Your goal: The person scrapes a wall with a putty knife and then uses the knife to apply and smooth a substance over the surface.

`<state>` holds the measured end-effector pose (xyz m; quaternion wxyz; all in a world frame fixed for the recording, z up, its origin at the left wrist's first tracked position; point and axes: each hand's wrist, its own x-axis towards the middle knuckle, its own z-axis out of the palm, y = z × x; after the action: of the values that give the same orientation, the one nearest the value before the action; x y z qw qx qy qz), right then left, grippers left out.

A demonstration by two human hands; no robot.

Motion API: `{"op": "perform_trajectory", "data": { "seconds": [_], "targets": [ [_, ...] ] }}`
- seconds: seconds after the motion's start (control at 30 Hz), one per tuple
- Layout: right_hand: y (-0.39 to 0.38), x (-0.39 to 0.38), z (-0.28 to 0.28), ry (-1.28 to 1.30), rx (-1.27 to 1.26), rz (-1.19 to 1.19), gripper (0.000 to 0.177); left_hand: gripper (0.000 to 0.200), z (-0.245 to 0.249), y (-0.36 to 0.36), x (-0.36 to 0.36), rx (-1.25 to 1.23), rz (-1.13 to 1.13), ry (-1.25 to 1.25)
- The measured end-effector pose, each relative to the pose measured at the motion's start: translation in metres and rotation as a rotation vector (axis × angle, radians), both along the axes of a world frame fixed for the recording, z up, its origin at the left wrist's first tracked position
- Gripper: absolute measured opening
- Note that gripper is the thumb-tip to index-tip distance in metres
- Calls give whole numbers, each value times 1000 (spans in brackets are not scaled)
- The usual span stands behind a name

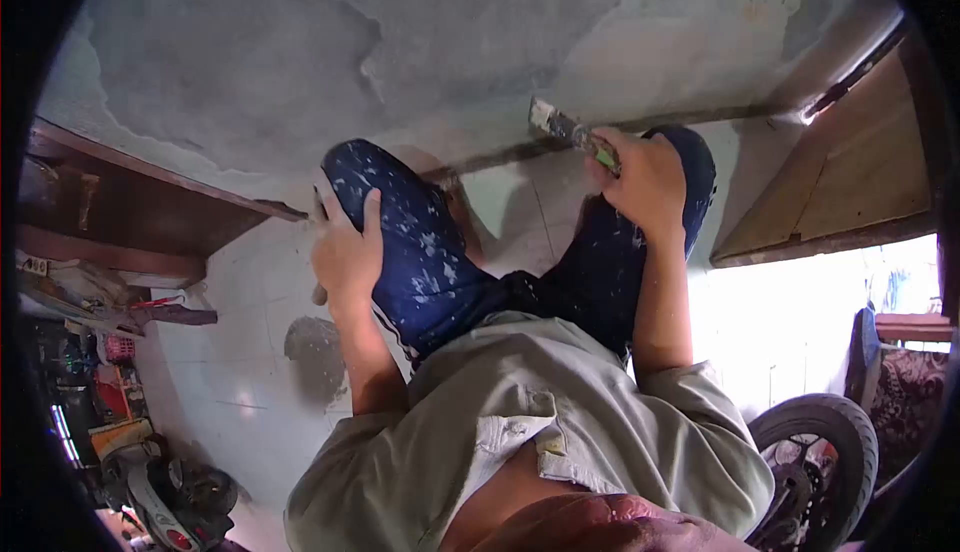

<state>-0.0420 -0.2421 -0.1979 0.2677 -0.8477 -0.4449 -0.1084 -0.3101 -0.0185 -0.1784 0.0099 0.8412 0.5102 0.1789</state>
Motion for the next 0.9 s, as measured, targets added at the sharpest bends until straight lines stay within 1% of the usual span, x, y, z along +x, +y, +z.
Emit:
{"op": "perform_trajectory", "data": {
  "seconds": [0.03, 0.1, 0.2, 0.27, 0.37, 0.43, 0.5, 0.57, 0.63, 0.73, 0.8, 0.87, 0.9],
  "targets": [
    [-2, 0, 1, -35, 30, -11, 31, 81, -3, 0, -1, -23, 0, 16],
    [-8, 0, 5, 18, 3, -12, 31, 81, 5, -2, -2, -119, 68, 45],
    [-11, 1, 2, -36, 12, -34, 31, 82, 11, -8, 1, -135, 24, 36],
    [-13, -1, 0, -16, -20, -54, 31, 82, 11, -8, 1, -130, -4, 23],
    [-13, -9, 6, 18, -65, -86, 32, 83, 6, -5, 3, -215, -30, 11],
    [-11, -14, 9, -14, -74, -89, 32, 86, 2, -1, 8, -143, -170, -32],
    [-9, -17, 12, -7, -82, -116, 31, 89, 7, -2, 19, -180, -190, 1],
    [-10, -21, 14, -12, -86, -144, 31, 91, 5, 1, 27, -152, -243, 6],
    [-11, -25, 19, -20, -112, -190, 31, 94, 3, 9, 31, -178, -268, -5],
    [-12, -33, 27, 22, -102, -248, 31, 98, 16, 13, 37, -165, -313, 10],
    [-16, -37, 29, 1, -82, -267, 32, 101, 25, 18, 39, -276, -356, -88],
    [-14, -43, 40, -37, -39, -294, 34, 100, 30, 26, 39, -285, -442, -156],
    [-12, -51, 51, 35, -45, -330, 36, 99, 34, 31, 38, -303, -512, -206]
  ]
}}
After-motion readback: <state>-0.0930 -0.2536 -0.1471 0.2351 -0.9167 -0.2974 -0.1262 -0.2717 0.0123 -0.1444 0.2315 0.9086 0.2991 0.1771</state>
